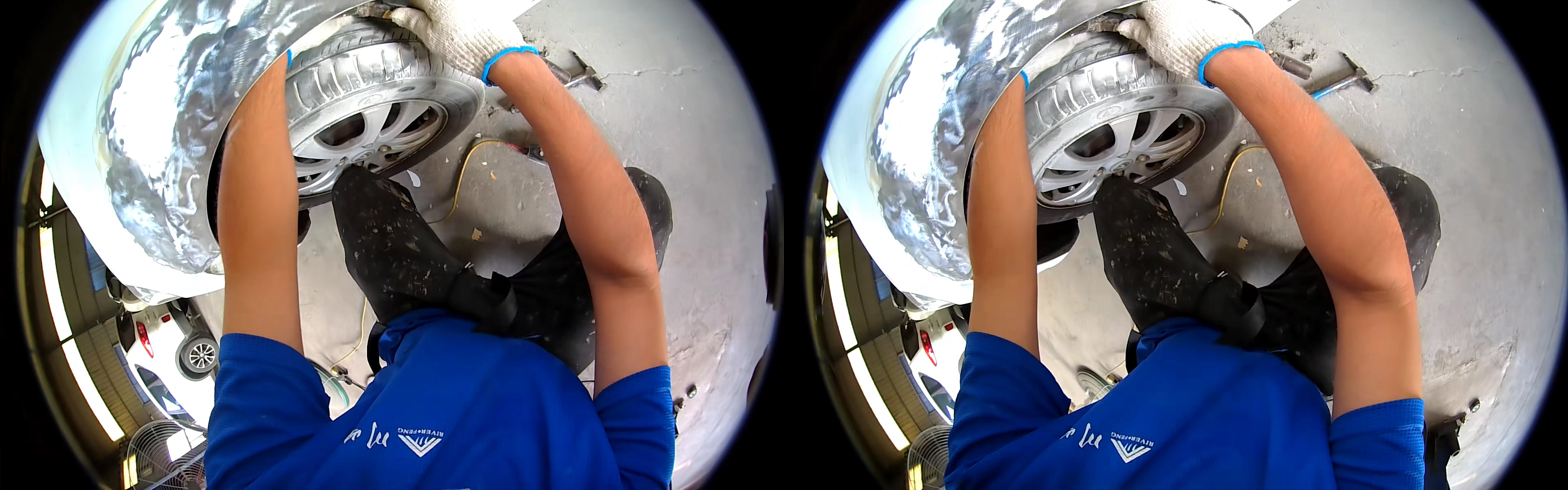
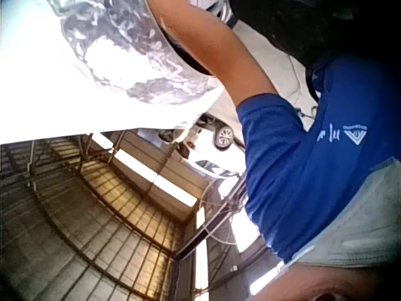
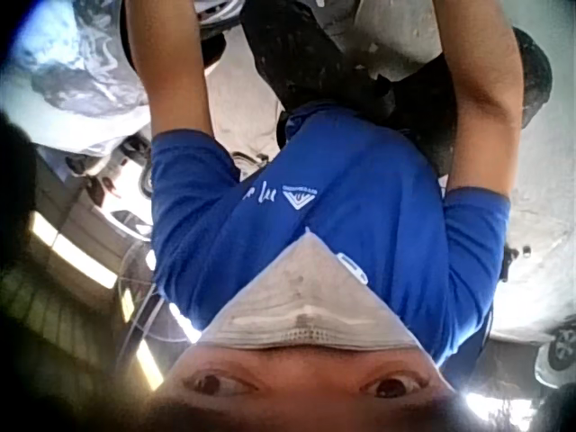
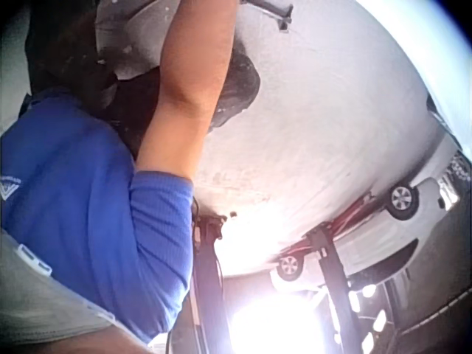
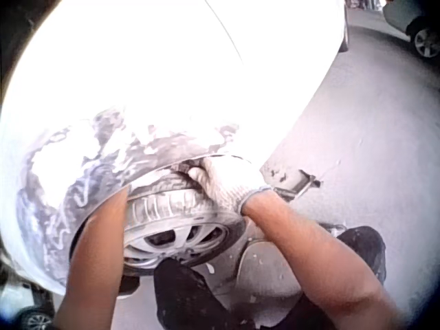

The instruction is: The person sands the front fender of a white car using an angle grinder, then switches to a hammer to tap the panel near the wheel arch. The work is performed in a garage with other vehicles visible.

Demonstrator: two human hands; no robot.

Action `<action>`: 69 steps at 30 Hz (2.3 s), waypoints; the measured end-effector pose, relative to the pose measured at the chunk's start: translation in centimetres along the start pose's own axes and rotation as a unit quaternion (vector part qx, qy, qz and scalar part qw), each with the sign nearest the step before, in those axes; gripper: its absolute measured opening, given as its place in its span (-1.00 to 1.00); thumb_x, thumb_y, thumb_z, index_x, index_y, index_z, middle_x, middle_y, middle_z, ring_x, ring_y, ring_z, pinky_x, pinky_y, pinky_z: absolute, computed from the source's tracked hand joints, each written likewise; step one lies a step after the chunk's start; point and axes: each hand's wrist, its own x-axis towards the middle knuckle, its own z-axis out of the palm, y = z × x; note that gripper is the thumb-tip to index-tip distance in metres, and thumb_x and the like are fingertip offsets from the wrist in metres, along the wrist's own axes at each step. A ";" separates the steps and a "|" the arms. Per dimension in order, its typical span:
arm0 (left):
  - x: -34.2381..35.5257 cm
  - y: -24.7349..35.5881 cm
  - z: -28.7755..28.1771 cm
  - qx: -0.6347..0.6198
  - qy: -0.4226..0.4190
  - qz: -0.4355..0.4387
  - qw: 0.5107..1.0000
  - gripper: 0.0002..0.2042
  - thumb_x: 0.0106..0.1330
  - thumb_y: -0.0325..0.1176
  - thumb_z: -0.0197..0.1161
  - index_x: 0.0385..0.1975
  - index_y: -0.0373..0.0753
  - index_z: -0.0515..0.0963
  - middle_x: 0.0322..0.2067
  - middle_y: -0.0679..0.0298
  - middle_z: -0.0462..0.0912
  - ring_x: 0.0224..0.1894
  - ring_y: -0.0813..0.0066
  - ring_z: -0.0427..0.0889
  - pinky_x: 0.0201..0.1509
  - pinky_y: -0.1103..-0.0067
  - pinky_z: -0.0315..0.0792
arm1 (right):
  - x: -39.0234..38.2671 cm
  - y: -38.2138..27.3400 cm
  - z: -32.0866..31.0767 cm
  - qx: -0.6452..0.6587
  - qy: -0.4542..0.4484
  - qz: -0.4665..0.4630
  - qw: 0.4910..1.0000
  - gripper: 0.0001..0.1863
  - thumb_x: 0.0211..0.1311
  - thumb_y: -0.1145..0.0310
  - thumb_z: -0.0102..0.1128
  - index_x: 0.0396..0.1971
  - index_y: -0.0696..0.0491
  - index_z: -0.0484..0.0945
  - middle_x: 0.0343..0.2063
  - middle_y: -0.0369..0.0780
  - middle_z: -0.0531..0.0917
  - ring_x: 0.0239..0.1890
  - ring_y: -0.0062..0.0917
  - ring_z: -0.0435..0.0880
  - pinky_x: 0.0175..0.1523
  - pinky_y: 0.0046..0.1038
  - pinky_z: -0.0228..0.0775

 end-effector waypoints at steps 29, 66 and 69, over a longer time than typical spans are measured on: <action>2.5 -4.0 0.8 0.259 -0.184 -0.175 0.932 -0.60 0.45 -0.18 0.20 0.15 -0.30 0.56 0.00 0.30 0.64 0.05 0.55 0.55 0.21 0.58 0.39 | -3.2 0.7 2.4 -0.044 0.087 0.105 0.990 -0.41 0.41 -0.20 -0.04 -0.27 0.06 0.69 -0.39 -0.03 0.73 -0.28 -0.14 0.73 -0.10 -0.18 0.55; 0.6 0.3 5.4 0.229 -0.241 -0.096 0.938 -0.66 0.28 -0.21 0.28 -0.05 -0.28 0.63 -0.15 0.08 0.72 -0.13 0.24 0.70 0.05 0.40 0.57 | 0.3 -5.9 -8.8 -0.244 -0.258 0.145 0.923 -0.36 0.52 -0.08 -0.14 -0.33 0.23 0.69 -0.55 0.04 0.65 -0.54 -0.22 0.68 -0.25 -0.23 0.52; -0.1 0.7 4.4 0.253 -0.229 -0.092 0.936 -0.66 0.27 -0.21 0.28 -0.05 -0.28 0.63 -0.15 0.06 0.72 -0.13 0.22 0.70 0.05 0.39 0.57 | 1.0 -7.2 -8.4 -0.238 -0.255 0.125 0.929 -0.35 0.50 -0.07 -0.13 -0.37 0.27 0.66 -0.55 0.07 0.62 -0.51 -0.19 0.65 -0.23 -0.23 0.48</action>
